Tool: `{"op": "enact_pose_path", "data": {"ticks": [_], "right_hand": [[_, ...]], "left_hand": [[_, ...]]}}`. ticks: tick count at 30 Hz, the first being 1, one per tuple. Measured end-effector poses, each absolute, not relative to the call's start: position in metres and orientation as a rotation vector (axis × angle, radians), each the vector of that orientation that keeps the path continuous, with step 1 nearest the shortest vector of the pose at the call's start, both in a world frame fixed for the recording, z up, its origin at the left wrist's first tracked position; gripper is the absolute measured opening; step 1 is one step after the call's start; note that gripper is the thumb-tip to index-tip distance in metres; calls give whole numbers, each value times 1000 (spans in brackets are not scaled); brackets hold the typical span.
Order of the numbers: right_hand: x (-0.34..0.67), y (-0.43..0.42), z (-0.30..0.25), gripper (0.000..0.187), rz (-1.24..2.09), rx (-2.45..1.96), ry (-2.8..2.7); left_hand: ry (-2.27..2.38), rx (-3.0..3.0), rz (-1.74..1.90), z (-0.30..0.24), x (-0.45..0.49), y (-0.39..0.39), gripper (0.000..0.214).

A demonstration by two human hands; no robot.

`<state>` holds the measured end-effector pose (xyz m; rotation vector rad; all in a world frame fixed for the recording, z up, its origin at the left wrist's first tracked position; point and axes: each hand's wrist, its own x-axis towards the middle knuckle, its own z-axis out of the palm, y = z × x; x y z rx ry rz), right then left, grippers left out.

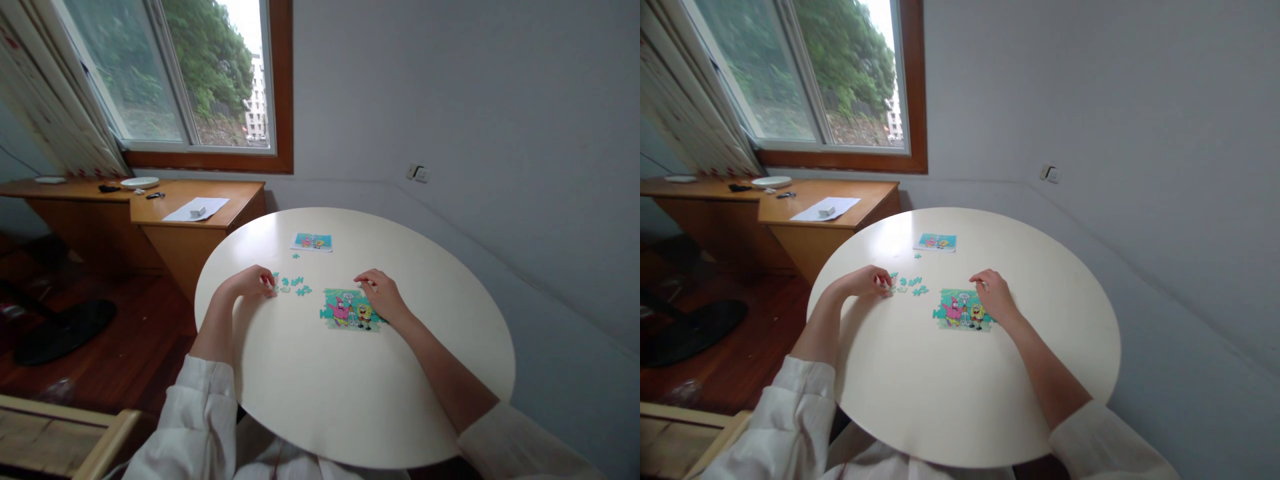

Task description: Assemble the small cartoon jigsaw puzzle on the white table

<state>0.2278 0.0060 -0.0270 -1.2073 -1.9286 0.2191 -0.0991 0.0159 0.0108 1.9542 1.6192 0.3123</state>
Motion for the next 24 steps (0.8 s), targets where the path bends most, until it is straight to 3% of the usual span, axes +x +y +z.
{"op": "enact_pose_path", "data": {"ticks": [10,24], "right_hand": [[227,6,-27,21,229,-1222,-1927],[227,4,-25,21,253,-1226,-1886]], "left_hand": [[1515,2040,247,9,-99,14,18],[1313,1957,480,17,-82,8,10]]}}
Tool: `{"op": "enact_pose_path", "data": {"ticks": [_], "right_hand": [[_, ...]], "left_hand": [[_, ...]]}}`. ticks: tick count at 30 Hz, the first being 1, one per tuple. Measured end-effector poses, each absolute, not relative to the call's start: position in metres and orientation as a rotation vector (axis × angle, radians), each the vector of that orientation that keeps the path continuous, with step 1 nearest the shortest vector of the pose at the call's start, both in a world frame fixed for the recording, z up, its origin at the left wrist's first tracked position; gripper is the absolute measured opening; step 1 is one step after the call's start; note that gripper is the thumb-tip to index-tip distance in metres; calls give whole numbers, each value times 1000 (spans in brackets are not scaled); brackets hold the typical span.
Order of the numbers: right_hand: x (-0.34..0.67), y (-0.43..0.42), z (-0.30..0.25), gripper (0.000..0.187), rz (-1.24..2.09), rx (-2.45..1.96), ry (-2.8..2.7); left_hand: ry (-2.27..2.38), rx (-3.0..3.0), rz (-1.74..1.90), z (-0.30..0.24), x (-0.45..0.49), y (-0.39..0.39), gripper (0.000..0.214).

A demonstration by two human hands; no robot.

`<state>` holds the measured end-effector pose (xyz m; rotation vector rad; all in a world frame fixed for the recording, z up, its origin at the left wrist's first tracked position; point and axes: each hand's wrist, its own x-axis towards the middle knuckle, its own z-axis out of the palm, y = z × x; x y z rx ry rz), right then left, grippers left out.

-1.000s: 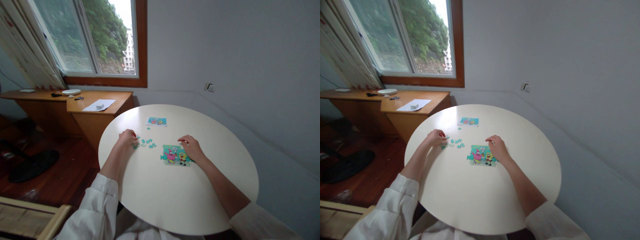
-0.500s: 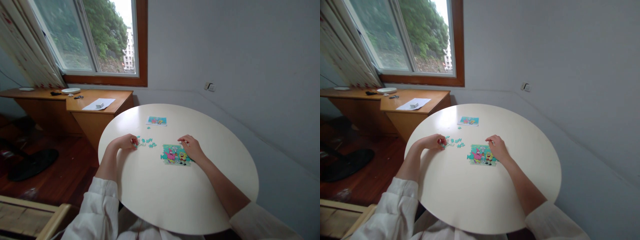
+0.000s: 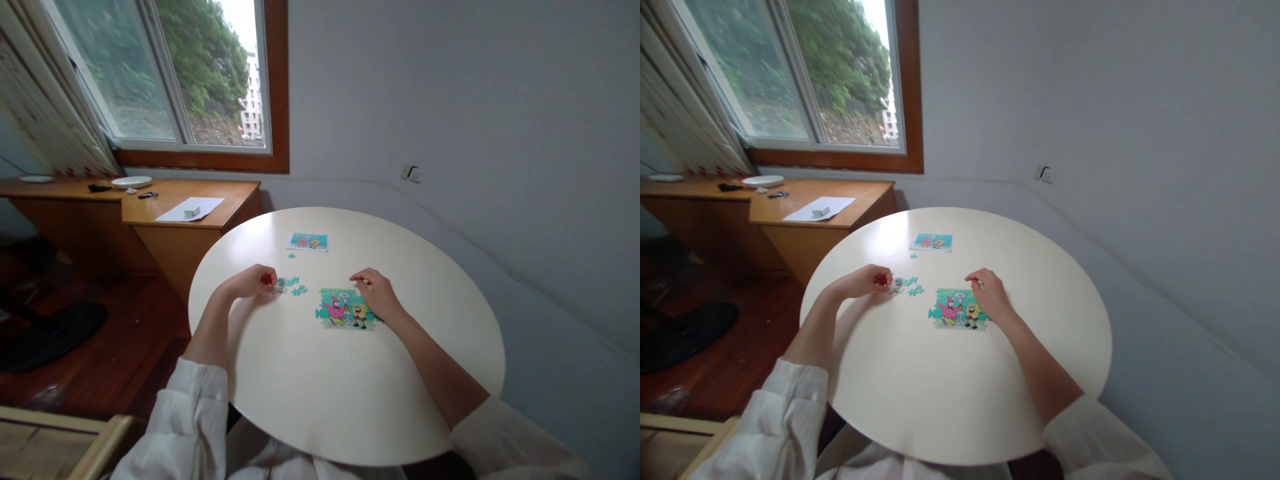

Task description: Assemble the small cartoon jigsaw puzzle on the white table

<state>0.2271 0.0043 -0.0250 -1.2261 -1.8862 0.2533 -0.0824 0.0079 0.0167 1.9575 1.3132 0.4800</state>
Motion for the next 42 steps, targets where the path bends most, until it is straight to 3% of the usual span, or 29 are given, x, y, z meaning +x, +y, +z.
{"op": "enact_pose_path", "data": {"ticks": [4,13,26,33,42], "right_hand": [[226,2,-20,22,317,-1254,-1818],[212,-8,-13,16,739,-1140,-1754],[192,-21,-10,14,820,-1126,-1837],[203,-7,-13,20,1011,-1016,-1514],[242,11,-20,18,675,-1311,-1634]], "left_hand": [[1204,1831,811,21,-52,2,14],[1041,1554,1038,0,16,-7,15],[882,1422,1019,-12,26,-13,26],[881,1418,1044,-12,25,-10,23],[1159,1771,1104,-16,18,-5,14]]}}
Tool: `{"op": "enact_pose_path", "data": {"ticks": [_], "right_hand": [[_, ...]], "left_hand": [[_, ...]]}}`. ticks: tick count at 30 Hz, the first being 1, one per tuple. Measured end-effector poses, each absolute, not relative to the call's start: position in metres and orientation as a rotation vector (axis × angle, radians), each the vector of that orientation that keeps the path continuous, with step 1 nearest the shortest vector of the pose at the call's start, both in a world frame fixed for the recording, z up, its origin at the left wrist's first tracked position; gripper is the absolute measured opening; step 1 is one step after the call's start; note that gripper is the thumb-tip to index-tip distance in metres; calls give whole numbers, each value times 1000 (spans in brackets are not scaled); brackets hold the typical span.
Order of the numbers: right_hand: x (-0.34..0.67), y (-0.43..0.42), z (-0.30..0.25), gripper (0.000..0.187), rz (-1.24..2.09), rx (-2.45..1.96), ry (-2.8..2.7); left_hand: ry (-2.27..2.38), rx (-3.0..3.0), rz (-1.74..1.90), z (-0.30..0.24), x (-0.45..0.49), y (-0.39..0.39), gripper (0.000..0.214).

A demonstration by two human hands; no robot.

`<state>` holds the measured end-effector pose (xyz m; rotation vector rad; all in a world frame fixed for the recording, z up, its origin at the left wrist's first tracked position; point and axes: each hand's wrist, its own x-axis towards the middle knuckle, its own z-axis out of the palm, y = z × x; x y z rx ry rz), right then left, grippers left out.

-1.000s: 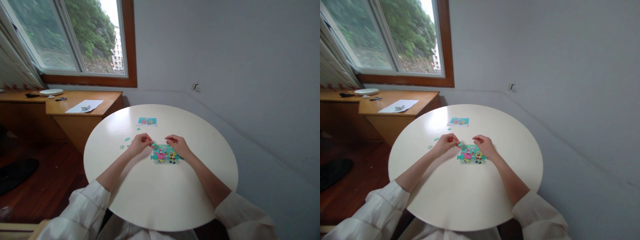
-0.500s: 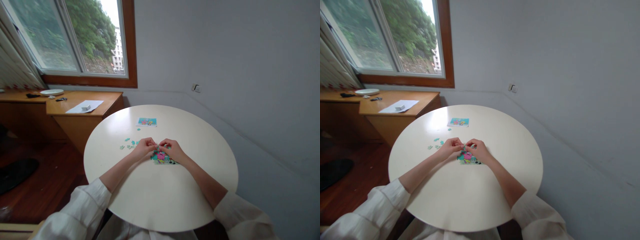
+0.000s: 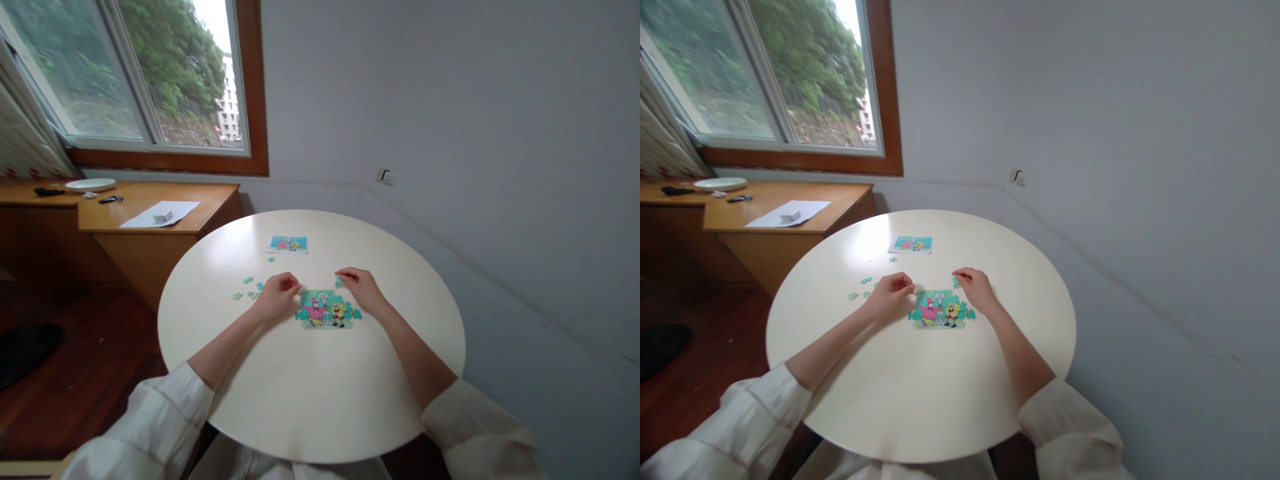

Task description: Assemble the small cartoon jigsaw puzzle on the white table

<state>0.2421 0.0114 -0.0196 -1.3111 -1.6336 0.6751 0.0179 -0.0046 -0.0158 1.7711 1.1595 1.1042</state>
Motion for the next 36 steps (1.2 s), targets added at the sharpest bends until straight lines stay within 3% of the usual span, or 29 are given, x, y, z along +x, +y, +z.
{"op": "enact_pose_path", "data": {"ticks": [11,36], "right_hand": [[248,10,-24,15,707,-1517,-1822],[242,7,-23,12,633,-1612,-1849]], "left_hand": [[1283,2143,829,-15,16,-10,9],[1144,2260,787,-18,14,-6,10]]}}
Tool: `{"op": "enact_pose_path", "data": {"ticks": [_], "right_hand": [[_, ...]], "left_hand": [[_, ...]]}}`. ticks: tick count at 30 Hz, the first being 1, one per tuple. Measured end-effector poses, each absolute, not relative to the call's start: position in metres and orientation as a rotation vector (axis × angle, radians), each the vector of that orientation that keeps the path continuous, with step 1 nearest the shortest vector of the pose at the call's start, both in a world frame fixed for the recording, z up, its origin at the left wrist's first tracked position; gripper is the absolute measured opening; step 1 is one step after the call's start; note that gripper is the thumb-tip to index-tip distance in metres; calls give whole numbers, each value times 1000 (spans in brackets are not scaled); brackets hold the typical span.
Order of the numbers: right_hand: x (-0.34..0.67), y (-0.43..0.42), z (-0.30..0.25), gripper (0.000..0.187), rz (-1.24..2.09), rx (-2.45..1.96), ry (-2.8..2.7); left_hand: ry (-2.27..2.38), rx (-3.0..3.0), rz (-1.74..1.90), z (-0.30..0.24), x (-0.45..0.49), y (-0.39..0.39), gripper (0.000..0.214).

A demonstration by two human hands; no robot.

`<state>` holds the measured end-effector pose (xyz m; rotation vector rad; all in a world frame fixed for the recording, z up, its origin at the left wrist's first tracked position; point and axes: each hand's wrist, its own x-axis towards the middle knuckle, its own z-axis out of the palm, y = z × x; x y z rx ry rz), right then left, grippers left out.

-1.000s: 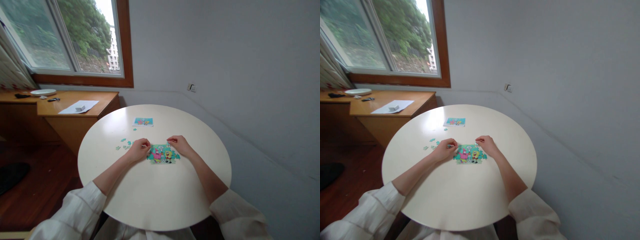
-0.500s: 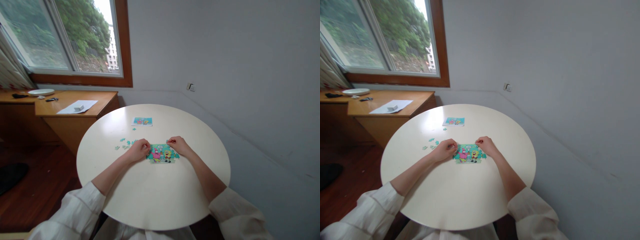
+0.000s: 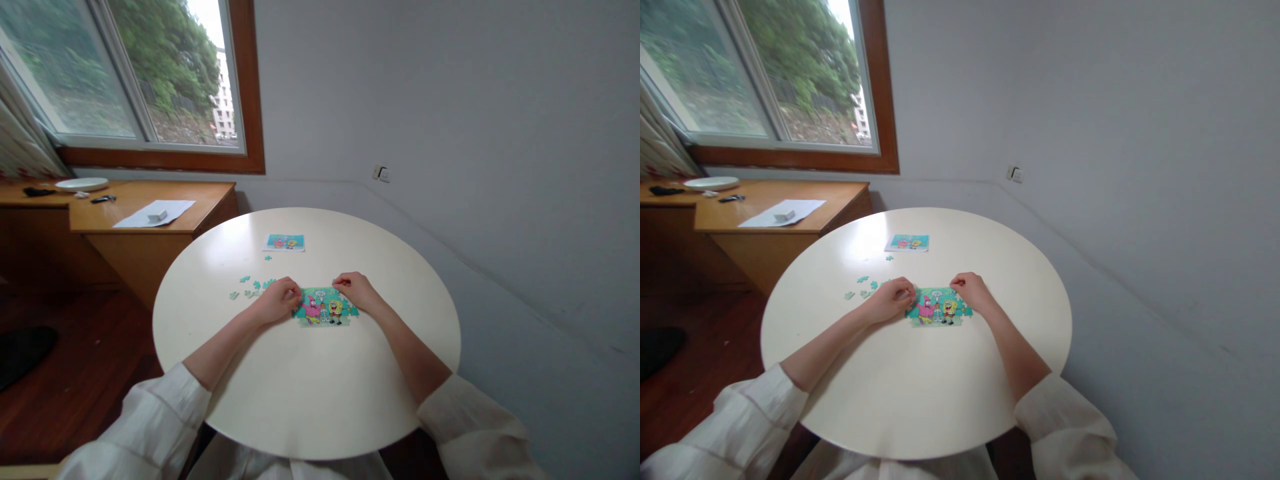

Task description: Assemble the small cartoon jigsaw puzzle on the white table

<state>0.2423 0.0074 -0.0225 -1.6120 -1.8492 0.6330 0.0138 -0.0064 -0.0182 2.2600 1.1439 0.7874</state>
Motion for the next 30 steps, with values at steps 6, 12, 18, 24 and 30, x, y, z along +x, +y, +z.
{"op": "enact_pose_path", "data": {"ticks": [6,12,18,24,30], "right_hand": [[242,7,-22,12,620,-1624,-1847],[241,7,-23,12,610,-1643,-1837],[241,9,-25,9,579,-1629,-1844],[240,4,-19,8,532,-1678,-1869],[239,4,-19,7,507,-1682,-1873]], "left_hand": [[1131,2247,785,-16,14,-7,10],[1143,2247,781,-17,14,-7,10],[1150,2239,786,-17,15,-7,11],[1148,2247,777,-16,14,-7,11],[1140,2251,804,-18,14,-8,10]]}}
